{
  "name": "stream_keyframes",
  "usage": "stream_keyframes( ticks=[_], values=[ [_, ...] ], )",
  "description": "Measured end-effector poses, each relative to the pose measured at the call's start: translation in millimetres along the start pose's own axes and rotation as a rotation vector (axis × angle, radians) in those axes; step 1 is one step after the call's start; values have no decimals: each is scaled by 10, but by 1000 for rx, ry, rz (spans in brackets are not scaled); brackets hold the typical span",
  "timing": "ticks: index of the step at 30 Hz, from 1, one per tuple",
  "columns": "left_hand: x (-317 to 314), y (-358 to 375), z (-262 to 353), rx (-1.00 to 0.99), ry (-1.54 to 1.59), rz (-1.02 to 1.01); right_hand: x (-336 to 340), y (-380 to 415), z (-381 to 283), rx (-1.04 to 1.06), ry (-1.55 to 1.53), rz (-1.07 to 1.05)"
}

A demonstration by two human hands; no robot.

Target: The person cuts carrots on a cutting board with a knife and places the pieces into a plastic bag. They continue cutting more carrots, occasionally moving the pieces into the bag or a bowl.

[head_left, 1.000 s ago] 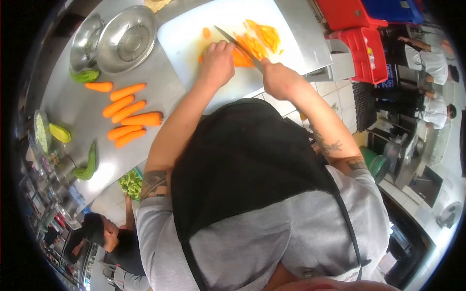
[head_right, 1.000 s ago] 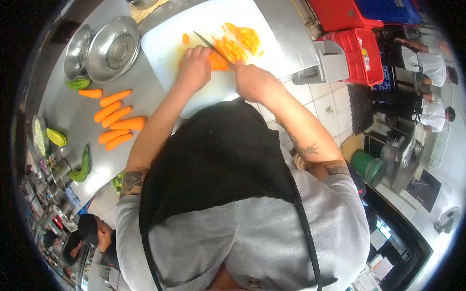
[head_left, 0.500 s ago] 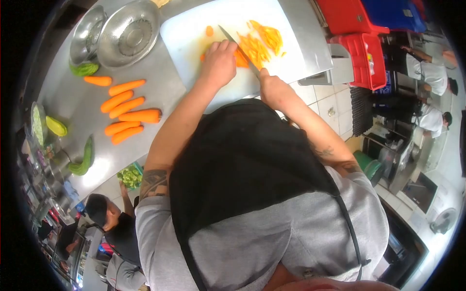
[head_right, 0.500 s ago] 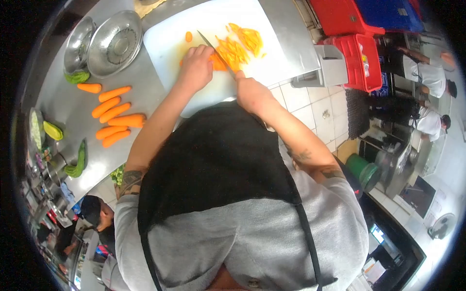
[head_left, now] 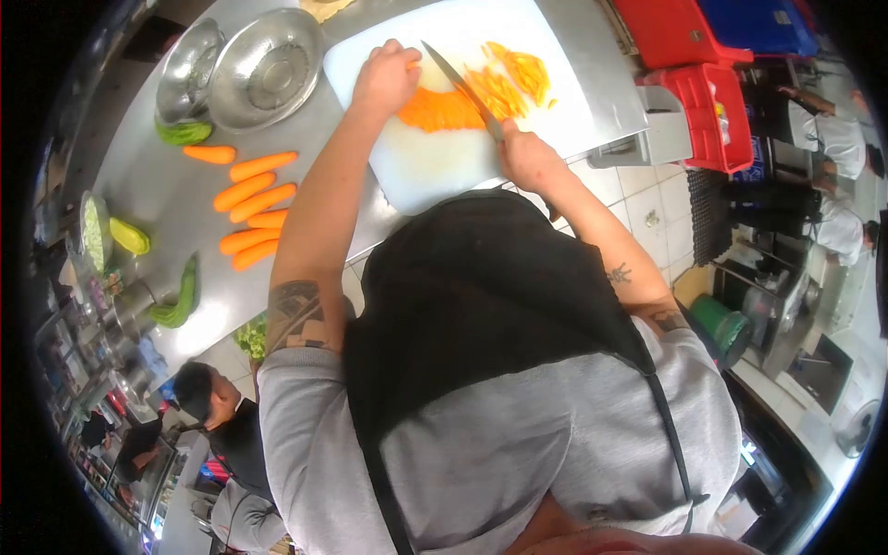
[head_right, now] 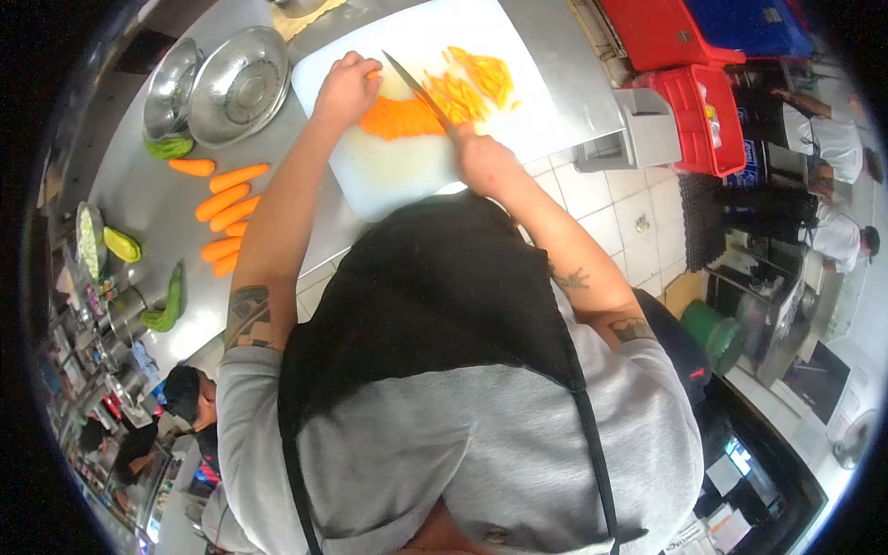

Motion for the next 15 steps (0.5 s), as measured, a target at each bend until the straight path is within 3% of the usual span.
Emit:
stream_keyframes(
  ticks=[5, 8, 11, 15],
  values=[
    [236, 76, -351, 214, -190, 1, -68, -32, 80, 30, -6, 20],
    [378, 315, -236, 108, -304, 210, -154, -94, 169, 71, -36, 58],
    [177, 513, 198, -151, -48, 175, -139, -89, 165, 77, -48, 76],
    [-134, 676, 699, -181, 78, 95, -149, -113, 183, 106, -30, 85]
  ],
)
Point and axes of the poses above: each hand's wrist, its own y-axis away from the middle knuckle, its own x-axis out of the back of the hand, z = x × y, the point moved 2 cm from there along -y, towards the middle knuckle, and after that the axes turned 4 degrees about y, right-handed, at the moved point
